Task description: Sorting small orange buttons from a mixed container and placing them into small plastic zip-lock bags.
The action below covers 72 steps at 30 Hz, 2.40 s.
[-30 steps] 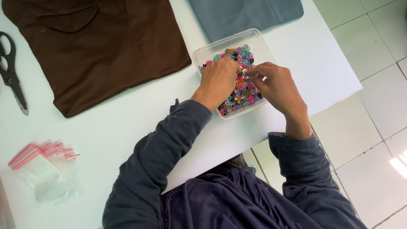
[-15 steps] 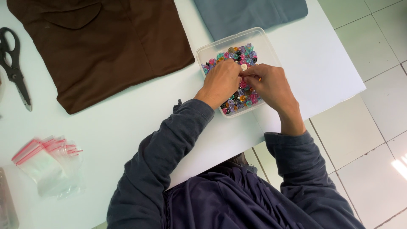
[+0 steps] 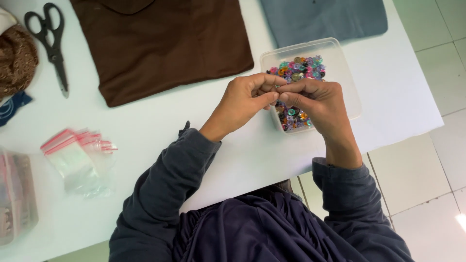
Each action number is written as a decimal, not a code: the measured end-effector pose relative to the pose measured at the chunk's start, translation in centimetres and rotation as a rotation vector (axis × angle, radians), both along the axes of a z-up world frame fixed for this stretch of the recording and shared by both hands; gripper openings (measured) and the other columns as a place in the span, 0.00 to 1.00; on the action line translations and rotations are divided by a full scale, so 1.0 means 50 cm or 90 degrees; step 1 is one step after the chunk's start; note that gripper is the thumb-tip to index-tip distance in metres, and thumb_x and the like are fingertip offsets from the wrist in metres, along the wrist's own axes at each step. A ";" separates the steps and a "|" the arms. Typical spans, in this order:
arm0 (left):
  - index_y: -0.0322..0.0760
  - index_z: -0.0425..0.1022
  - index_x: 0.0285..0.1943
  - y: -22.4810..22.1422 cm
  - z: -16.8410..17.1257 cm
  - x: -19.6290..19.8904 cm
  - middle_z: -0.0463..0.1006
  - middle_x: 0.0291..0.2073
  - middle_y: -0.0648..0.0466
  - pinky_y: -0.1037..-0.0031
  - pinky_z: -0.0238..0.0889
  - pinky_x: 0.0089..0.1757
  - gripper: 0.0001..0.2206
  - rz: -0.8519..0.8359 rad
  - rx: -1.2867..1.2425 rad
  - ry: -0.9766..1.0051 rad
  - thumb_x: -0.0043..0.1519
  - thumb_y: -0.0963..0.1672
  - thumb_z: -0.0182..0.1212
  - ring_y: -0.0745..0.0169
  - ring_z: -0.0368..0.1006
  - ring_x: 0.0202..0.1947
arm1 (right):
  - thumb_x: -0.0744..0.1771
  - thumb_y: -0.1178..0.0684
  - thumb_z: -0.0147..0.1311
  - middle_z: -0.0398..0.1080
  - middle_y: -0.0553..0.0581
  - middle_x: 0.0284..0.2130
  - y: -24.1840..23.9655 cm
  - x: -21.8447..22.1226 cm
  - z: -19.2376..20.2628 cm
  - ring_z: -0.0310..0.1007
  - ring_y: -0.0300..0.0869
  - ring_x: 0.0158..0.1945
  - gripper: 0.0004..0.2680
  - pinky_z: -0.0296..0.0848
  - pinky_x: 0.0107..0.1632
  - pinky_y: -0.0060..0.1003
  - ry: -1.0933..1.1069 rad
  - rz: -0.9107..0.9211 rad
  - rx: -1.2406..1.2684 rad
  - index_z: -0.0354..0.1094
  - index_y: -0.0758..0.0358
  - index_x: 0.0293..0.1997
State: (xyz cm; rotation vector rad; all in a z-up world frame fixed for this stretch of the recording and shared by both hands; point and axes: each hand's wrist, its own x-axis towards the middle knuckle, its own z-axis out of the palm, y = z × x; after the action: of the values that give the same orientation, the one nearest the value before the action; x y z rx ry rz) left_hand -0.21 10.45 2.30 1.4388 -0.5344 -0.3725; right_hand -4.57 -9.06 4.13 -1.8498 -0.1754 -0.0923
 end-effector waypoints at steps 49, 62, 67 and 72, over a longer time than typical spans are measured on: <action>0.31 0.79 0.50 0.194 -0.184 -0.085 0.81 0.34 0.47 0.78 0.79 0.37 0.10 0.286 0.096 0.018 0.60 0.36 0.67 0.65 0.80 0.37 | 0.66 0.64 0.63 0.77 0.59 0.34 0.218 0.022 -0.185 0.74 0.40 0.39 0.08 0.76 0.46 0.33 0.041 0.117 -0.019 0.74 0.67 0.49; 0.35 0.78 0.53 0.194 -0.164 -0.089 0.80 0.39 0.48 0.76 0.79 0.39 0.10 0.312 0.130 0.017 0.65 0.36 0.59 0.64 0.77 0.42 | 0.66 0.67 0.60 0.78 0.62 0.39 0.219 0.016 -0.197 0.77 0.44 0.41 0.15 0.77 0.45 0.36 -0.066 0.104 -0.108 0.70 0.67 0.60; 0.36 0.79 0.53 0.202 -0.133 -0.076 0.80 0.40 0.49 0.77 0.76 0.39 0.09 0.340 0.145 0.001 0.67 0.36 0.57 0.65 0.76 0.42 | 0.67 0.67 0.59 0.77 0.63 0.40 0.213 -0.019 -0.145 0.78 0.45 0.42 0.13 0.78 0.44 0.37 -0.124 0.060 -0.138 0.72 0.66 0.58; 0.39 0.80 0.51 0.167 -0.048 -0.064 0.81 0.40 0.52 0.75 0.76 0.41 0.08 0.293 0.132 -0.059 0.67 0.37 0.57 0.64 0.78 0.43 | 0.67 0.65 0.60 0.77 0.59 0.39 0.166 -0.076 -0.023 0.79 0.45 0.39 0.06 0.78 0.43 0.36 -0.178 0.104 -0.093 0.78 0.64 0.45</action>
State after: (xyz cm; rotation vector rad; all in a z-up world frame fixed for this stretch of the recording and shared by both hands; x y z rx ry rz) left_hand -3.38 18.80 -0.08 1.7338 -0.2283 0.0082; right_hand -8.39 -0.77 2.96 -1.9547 -0.5393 -0.2291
